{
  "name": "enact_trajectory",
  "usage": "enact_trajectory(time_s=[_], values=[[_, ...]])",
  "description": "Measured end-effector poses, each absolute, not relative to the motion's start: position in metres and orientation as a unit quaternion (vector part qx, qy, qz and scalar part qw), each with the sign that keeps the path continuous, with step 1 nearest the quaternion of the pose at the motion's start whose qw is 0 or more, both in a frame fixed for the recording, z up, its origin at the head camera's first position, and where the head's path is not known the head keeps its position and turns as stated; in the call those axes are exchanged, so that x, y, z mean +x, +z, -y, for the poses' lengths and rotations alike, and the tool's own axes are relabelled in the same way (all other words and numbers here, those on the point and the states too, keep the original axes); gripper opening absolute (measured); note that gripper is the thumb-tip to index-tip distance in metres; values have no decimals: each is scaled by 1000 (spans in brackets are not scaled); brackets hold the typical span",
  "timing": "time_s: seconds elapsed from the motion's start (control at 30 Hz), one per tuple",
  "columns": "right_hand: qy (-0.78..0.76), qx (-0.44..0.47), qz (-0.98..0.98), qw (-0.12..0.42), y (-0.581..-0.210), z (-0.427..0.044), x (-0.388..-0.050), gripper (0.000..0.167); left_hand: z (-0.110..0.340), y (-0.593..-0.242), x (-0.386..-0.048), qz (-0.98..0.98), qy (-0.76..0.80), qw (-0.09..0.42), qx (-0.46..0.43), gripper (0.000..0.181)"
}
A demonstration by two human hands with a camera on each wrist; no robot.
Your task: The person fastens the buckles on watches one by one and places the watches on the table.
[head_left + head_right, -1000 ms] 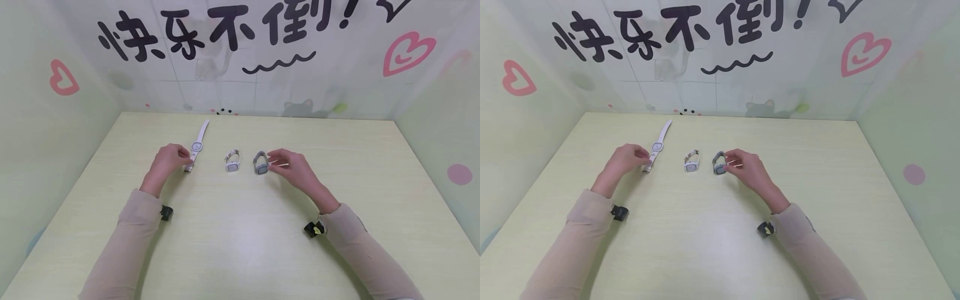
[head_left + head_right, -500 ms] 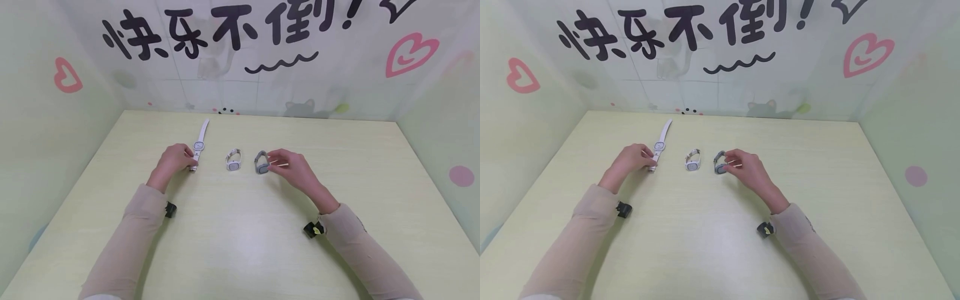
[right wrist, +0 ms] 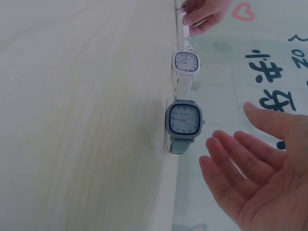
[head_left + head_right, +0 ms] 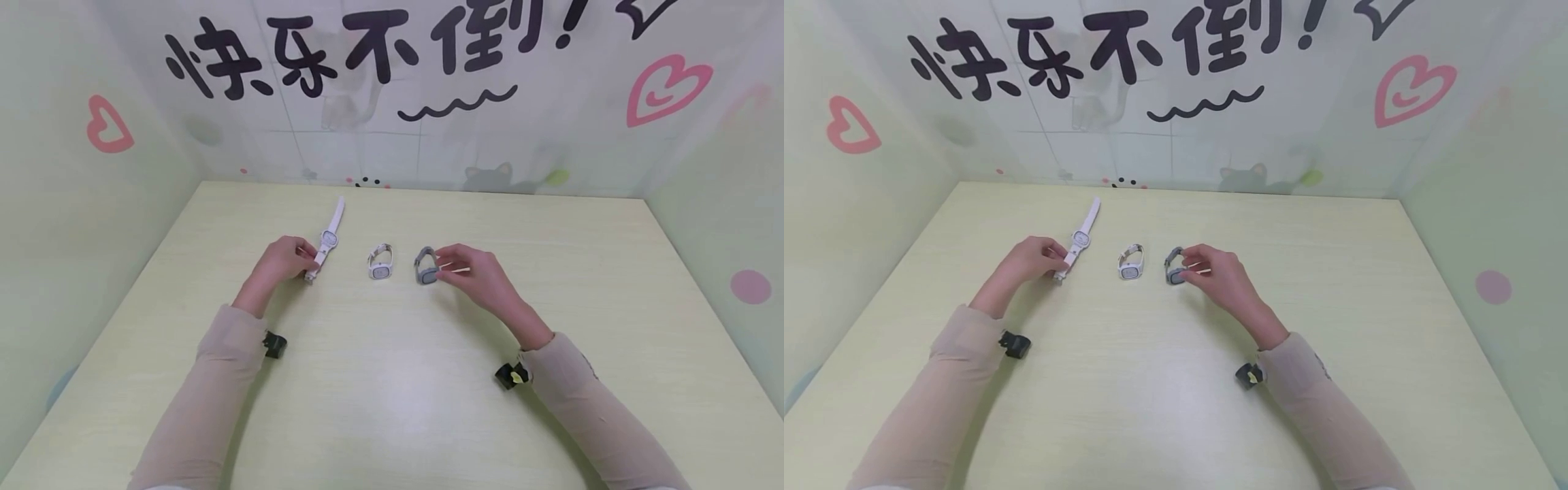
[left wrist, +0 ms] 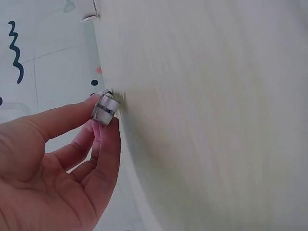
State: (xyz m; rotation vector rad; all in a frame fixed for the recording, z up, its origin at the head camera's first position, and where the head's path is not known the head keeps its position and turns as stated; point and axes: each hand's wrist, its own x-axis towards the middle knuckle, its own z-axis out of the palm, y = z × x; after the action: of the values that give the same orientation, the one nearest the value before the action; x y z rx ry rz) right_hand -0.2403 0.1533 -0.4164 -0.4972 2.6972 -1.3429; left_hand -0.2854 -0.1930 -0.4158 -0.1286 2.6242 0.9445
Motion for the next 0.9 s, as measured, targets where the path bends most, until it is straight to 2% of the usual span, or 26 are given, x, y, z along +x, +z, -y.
enact_trajectory(time_s=[0.37,0.57,0.9], values=[[-442,-161,-882,42,-417,-154,-240,37,194,-412,-285,-926,352,134,-24,27],[-444,-160,-880,42,-418,-155,-240,37,190,-403,-281,-922,367,122,-17,29],[-448,-159,-879,46,-418,-155,-240,37,184,-388,-274,-923,376,75,5,26]])
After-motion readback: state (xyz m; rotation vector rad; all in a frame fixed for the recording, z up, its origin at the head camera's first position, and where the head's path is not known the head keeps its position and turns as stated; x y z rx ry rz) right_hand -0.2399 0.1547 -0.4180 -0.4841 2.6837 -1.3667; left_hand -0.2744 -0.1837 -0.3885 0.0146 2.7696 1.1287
